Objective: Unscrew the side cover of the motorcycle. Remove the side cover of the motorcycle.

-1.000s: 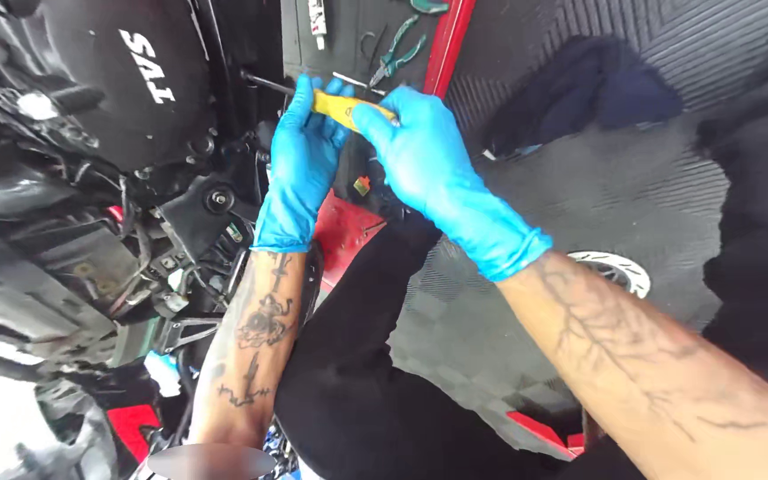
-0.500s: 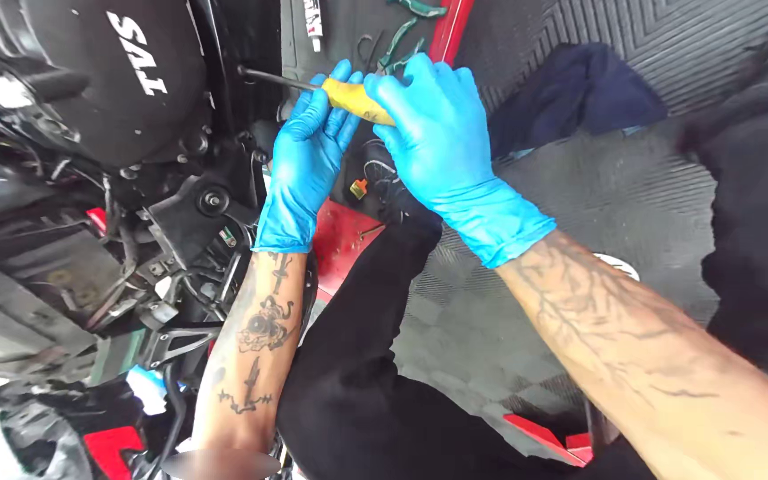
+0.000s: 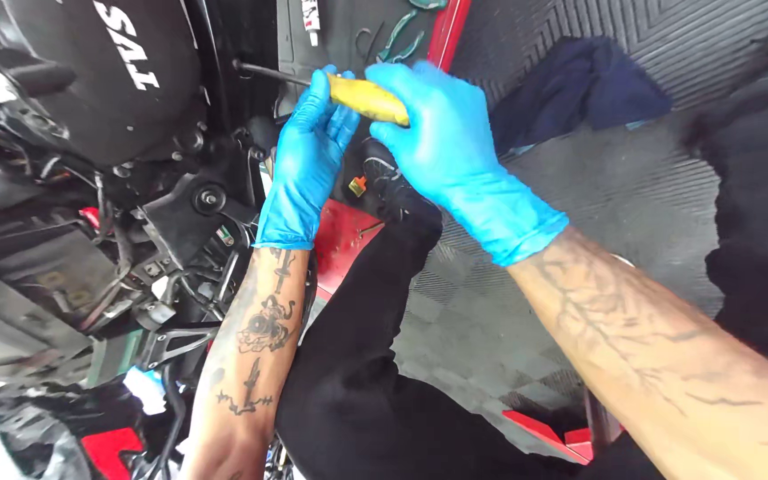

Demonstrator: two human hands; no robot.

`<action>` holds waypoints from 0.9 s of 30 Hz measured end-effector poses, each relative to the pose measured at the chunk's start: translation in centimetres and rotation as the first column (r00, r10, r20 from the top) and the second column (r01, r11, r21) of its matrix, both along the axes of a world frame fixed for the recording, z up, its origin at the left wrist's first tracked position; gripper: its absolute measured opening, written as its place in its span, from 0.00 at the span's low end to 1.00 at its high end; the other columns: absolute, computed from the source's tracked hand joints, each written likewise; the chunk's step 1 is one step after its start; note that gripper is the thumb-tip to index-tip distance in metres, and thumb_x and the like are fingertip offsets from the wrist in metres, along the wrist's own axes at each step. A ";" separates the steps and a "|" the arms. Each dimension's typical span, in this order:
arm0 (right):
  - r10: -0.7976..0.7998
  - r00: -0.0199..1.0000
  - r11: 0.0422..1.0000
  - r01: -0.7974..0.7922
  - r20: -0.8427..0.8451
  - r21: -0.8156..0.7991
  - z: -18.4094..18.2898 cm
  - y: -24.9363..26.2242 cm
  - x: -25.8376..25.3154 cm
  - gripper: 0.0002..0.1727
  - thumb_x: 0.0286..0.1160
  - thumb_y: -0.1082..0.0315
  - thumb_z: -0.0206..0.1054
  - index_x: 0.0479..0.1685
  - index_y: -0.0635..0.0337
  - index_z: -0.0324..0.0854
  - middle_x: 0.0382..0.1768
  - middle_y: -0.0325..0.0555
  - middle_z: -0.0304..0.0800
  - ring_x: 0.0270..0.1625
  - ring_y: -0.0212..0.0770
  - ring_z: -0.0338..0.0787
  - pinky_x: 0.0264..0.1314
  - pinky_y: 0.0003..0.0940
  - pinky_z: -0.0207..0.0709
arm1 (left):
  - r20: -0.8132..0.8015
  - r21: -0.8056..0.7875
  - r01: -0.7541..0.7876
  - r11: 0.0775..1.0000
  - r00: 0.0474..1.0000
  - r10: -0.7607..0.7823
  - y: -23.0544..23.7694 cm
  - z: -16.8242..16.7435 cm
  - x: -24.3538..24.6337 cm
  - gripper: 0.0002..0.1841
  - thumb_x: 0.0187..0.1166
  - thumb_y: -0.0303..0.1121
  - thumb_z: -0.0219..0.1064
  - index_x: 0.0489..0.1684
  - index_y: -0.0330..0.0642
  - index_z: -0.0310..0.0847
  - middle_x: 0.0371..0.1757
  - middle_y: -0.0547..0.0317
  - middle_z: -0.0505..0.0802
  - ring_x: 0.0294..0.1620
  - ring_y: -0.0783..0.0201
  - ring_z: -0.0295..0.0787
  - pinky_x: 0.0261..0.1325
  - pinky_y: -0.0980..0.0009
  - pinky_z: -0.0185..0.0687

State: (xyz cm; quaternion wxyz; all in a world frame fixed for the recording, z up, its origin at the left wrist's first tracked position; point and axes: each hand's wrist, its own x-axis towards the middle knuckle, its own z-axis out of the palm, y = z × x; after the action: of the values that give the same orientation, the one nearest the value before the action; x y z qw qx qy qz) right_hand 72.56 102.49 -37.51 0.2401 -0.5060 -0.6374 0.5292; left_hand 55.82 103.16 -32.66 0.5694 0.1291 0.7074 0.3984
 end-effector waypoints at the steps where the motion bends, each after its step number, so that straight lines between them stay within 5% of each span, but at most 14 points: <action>1: 0.052 0.995 0.982 -0.067 -0.089 -0.175 -0.1 0.4 0.4 0.20 0.80 0.53 0.67 0.68 0.43 0.85 0.54 0.42 0.93 0.56 0.41 0.92 0.60 0.45 0.83 | 0.015 -0.002 0.020 1.000 1.000 -0.020 -0.1 -0.1 -0.1 0.19 0.96 0.37 0.45 0.73 0.35 0.72 0.65 0.48 0.89 0.66 0.58 0.89 0.72 0.64 0.84; 3: 0.053 0.971 0.909 -0.143 -0.232 -0.392 -0.4 0.7 0.5 0.19 0.77 0.48 0.71 0.56 0.50 0.87 0.38 0.38 0.91 0.36 0.33 0.90 0.42 0.37 0.85 | 0.096 0.034 0.071 0.997 0.993 -0.074 -0.2 -0.2 -0.6 0.22 0.97 0.36 0.37 0.77 0.33 0.68 0.73 0.45 0.86 0.74 0.55 0.84 0.77 0.61 0.80; 4: 0.048 0.970 0.887 -0.152 -0.239 -0.436 -0.3 0.8 0.5 0.18 0.77 0.48 0.71 0.53 0.51 0.86 0.34 0.38 0.89 0.31 0.33 0.89 0.37 0.36 0.85 | 0.135 0.059 0.093 0.994 0.986 -0.100 -0.4 -0.3 -0.8 0.23 0.97 0.35 0.34 0.79 0.31 0.65 0.76 0.44 0.83 0.77 0.54 0.81 0.80 0.60 0.77; 5: 0.076 0.981 0.897 -0.145 -0.178 -0.417 0.1 0.7 0.4 0.17 0.79 0.50 0.70 0.57 0.49 0.86 0.38 0.40 0.90 0.36 0.36 0.90 0.42 0.39 0.86 | 0.159 0.076 0.098 0.992 0.981 -0.109 -0.5 -0.3 -1.0 0.24 0.97 0.34 0.33 0.81 0.30 0.63 0.78 0.44 0.82 0.79 0.54 0.80 0.81 0.60 0.75; 7: 0.068 0.997 0.985 -0.063 0.027 -0.159 0.7 -0.3 0.0 0.21 0.79 0.63 0.65 0.71 0.44 0.83 0.52 0.48 0.93 0.53 0.48 0.93 0.56 0.51 0.83 | 0.188 0.077 0.026 0.997 0.981 -0.040 -0.7 -0.1 -0.9 0.23 0.96 0.32 0.35 0.81 0.30 0.64 0.77 0.42 0.82 0.79 0.51 0.80 0.83 0.58 0.74; 9: -0.078 0.982 0.976 0.040 0.171 0.215 -0.5 -0.9 -1.1 0.26 0.80 0.73 0.59 0.75 0.42 0.82 0.48 0.57 0.90 0.51 0.59 0.90 0.52 0.55 0.77 | 0.176 0.060 -0.024 0.998 0.984 0.013 -0.4 0.3 -0.6 0.22 0.96 0.33 0.37 0.80 0.31 0.65 0.74 0.42 0.84 0.77 0.51 0.82 0.82 0.57 0.75; 11: -0.127 0.964 0.939 0.041 0.233 0.340 -0.9 -0.5 -1.7 0.29 0.78 0.76 0.58 0.77 0.41 0.80 0.48 0.59 0.88 0.50 0.61 0.88 0.50 0.53 0.74 | 0.130 0.065 -0.007 0.998 0.992 -0.001 0.1 0.2 -0.5 0.22 0.97 0.36 0.40 0.79 0.34 0.67 0.72 0.45 0.86 0.74 0.54 0.84 0.79 0.60 0.78; 14: -0.007 0.993 0.995 -0.005 0.116 0.103 -0.3 -0.4 -0.5 0.33 0.76 0.64 0.65 0.86 0.50 0.71 0.61 0.59 0.85 0.63 0.58 0.86 0.64 0.51 0.77 | 0.059 0.085 0.033 0.996 0.998 -0.038 0.1 -0.7 -0.7 0.19 0.97 0.34 0.42 0.76 0.32 0.68 0.69 0.45 0.87 0.71 0.55 0.86 0.76 0.61 0.81; 16: -0.023 0.999 1.000 0.023 -0.030 0.006 -0.5 -0.3 0.5 0.30 0.78 0.57 0.66 0.80 0.53 0.74 0.63 0.54 0.85 0.62 0.49 0.88 0.65 0.43 0.80 | 0.021 0.100 0.025 0.995 0.999 -0.027 0.5 -1.0 -0.6 0.19 0.96 0.33 0.44 0.73 0.29 0.70 0.66 0.43 0.89 0.68 0.54 0.89 0.73 0.61 0.84; 19: -0.104 0.982 0.962 0.058 -0.159 -0.268 0.3 0.1 0.7 0.20 0.86 0.47 0.61 0.56 0.52 0.85 0.38 0.38 0.89 0.38 0.33 0.88 0.44 0.34 0.81 | 0.001 0.115 0.034 0.993 0.999 -0.035 0.7 -0.8 -0.7 0.21 0.97 0.36 0.42 0.75 0.29 0.68 0.69 0.43 0.87 0.68 0.54 0.88 0.73 0.62 0.82; 22: -0.271 0.925 0.680 -0.011 -0.265 -0.733 1.4 1.4 0.7 0.27 0.89 0.41 0.55 0.37 0.55 0.84 0.16 0.33 0.78 0.13 0.27 0.75 0.17 0.25 0.75 | 0.098 0.139 0.018 0.990 0.995 -0.032 0.2 -0.5 -0.7 0.20 0.96 0.30 0.39 0.79 0.27 0.62 0.74 0.40 0.84 0.74 0.53 0.84 0.79 0.61 0.77; 24: -0.264 0.931 0.623 -0.037 -0.254 -0.781 1.8 1.9 0.8 0.29 0.87 0.39 0.55 0.36 0.56 0.83 0.16 0.33 0.78 0.11 0.28 0.74 0.15 0.26 0.76 | 0.087 0.145 0.007 0.989 0.996 -0.020 0.2 -0.5 -0.7 0.19 0.95 0.27 0.41 0.79 0.28 0.62 0.70 0.40 0.86 0.71 0.53 0.87 0.77 0.61 0.81; 25: -0.234 0.946 0.682 -0.003 -0.223 -0.732 1.8 1.8 0.7 0.28 0.86 0.38 0.58 0.38 0.54 0.85 0.17 0.34 0.79 0.13 0.29 0.76 0.17 0.27 0.75 | 0.080 0.146 0.012 0.989 0.996 -0.024 0.2 -0.5 -0.7 0.19 0.95 0.27 0.42 0.79 0.28 0.62 0.70 0.40 0.86 0.70 0.53 0.87 0.76 0.61 0.81; 27: -0.126 0.979 0.857 0.026 -0.161 -0.514 1.6 1.4 0.7 0.21 0.83 0.42 0.63 0.56 0.48 0.86 0.35 0.34 0.87 0.31 0.30 0.85 0.36 0.32 0.80 | 0.056 0.145 0.030 0.989 0.998 -0.038 0.2 -0.4 -0.8 0.18 0.95 0.27 0.43 0.77 0.29 0.63 0.68 0.41 0.87 0.69 0.54 0.88 0.75 0.61 0.83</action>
State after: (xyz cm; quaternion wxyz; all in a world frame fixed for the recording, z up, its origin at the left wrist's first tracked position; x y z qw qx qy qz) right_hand 73.30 103.88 -35.94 0.1779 -0.5236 -0.4289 0.7143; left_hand 55.06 103.36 -33.07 0.5858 0.1700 0.6575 0.4422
